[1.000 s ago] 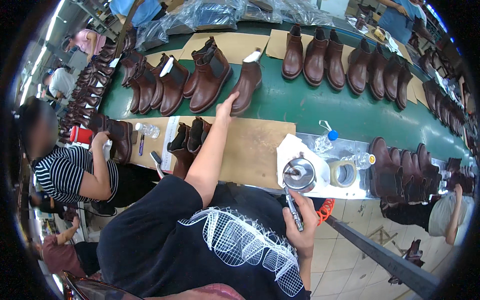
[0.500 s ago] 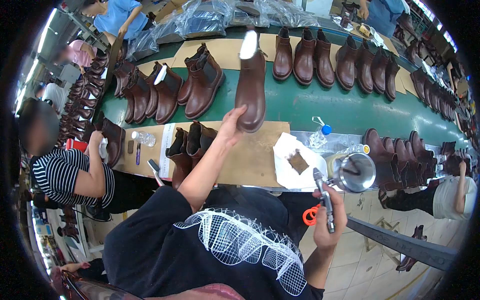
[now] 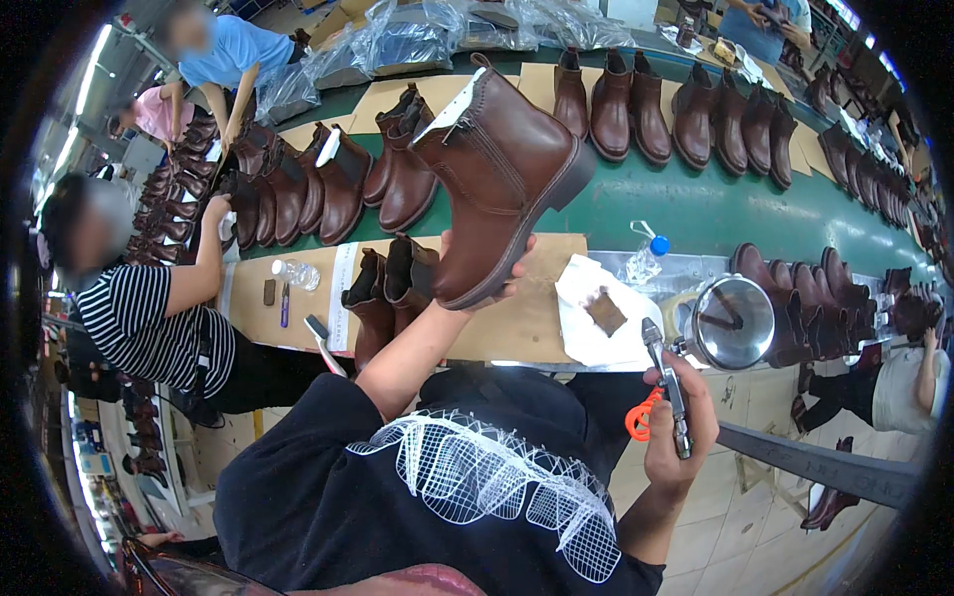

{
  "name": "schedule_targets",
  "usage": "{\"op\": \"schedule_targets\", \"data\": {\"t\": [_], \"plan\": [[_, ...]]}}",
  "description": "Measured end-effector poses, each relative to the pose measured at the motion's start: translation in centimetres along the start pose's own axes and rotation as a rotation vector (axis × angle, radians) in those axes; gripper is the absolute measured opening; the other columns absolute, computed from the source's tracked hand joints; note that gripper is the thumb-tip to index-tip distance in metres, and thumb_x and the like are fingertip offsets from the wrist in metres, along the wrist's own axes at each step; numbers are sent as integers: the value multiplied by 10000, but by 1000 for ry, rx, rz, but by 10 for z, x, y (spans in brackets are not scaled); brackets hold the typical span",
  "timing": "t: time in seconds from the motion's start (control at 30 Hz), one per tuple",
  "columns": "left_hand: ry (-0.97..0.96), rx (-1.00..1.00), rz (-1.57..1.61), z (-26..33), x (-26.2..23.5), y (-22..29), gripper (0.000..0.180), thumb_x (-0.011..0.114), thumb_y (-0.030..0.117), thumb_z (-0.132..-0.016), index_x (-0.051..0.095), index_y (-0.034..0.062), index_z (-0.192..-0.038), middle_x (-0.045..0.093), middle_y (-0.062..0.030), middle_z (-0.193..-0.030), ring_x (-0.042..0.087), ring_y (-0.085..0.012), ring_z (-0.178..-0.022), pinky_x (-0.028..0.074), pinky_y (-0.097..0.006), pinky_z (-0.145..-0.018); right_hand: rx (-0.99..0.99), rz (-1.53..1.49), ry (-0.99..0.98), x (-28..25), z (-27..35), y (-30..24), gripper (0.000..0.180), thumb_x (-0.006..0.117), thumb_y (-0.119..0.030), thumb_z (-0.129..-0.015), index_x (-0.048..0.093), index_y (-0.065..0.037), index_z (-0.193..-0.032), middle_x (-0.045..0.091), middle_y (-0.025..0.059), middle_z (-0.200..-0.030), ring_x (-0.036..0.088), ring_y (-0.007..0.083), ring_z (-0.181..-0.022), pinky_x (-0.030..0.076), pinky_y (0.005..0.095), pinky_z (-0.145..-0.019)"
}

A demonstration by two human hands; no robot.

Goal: Inspecting and cleaning finished leather boots on a factory assembly line.

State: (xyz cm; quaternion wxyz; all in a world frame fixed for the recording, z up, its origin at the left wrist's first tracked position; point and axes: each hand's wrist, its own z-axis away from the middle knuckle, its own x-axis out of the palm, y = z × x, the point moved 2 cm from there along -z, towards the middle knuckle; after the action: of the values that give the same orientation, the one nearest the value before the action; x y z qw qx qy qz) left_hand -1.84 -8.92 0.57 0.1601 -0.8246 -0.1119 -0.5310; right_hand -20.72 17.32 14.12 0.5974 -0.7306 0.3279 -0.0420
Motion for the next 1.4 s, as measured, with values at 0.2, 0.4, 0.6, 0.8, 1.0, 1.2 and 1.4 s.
{"op": "schedule_targets", "data": {"t": [0.2, 0.4, 0.6, 0.8, 1.0, 1.2, 1.4], "plan": [[-49, -127, -22, 23, 1, -2, 897, 605, 463, -867, 158, 105, -1557, 286, -406, -1435, 531, -570, -1125, 562, -616, -835, -200, 49, -1, 1, -13, -23, 388, 602, -201, -901, 608, 95, -1152, 682, 173, -982, 649, 221, -876, 487, 324, -837], [-38, -178, 103, 39, -9, -16, 987, 682, 457, -828, 124, 109, -1563, 238, -406, -1462, 498, -578, -1167, 567, -597, -839, -214, 68, -11, 5, -22, -41, 505, 617, -390, -906, 651, 77, -1095, 695, 182, -925, 646, 262, -843, 474, 348, -816], [47, -183, 99, 42, -14, -18, 1008, 715, 435, -830, 114, 86, -1560, 210, -397, -1485, 499, -535, -1195, 561, -562, -881, -230, 70, -5, 8, -19, -45, 550, 616, -459, -907, 670, 62, -1073, 706, 170, -936, 650, 251, -818, 465, 351, -809], [-39, -186, 153, 37, -13, -22, 987, 717, 425, -841, 135, 61, -1550, 273, -395, -1452, 507, -527, -1190, 573, -528, -878, -250, 66, -27, 11, -18, -41, 550, 624, -479, -900, 684, 40, -1073, 705, 135, -877, 654, 226, -791, 425, 339, -832], [71, -133, 36, 36, -6, -26, 900, 625, 452, -905, 146, 28, -1538, 310, -381, -1432, 505, -540, -1190, 570, -589, -848, -237, 62, -62, 14, -15, -39, 533, 629, -473, -896, 689, 22, -1083, 700, 116, -840, 656, 222, -790, 408, 343, -830], [227, -62, -201, 40, 3, -33, 841, 610, 374, -847, 244, 17, -1515, 381, -332, -1437, 540, -506, -1192, 524, -635, -904, -194, 58, -57, 10, -12, -40, 518, 624, -458, -895, 684, 20, -1085, 710, 126, -872, 662, 232, -793, 412, 346, -833], [520, -4, -726, 56, -24, -26, 797, 705, 47, -719, 369, 6, -1441, 563, -162, -1328, 577, -300, -1217, 454, -423, -1070, -178, 46, -38, 9, -7, -38, 501, 630, -433, -887, 679, 26, -1084, 709, 137, -886, 662, 234, -794, 416, 344, -831]]}}
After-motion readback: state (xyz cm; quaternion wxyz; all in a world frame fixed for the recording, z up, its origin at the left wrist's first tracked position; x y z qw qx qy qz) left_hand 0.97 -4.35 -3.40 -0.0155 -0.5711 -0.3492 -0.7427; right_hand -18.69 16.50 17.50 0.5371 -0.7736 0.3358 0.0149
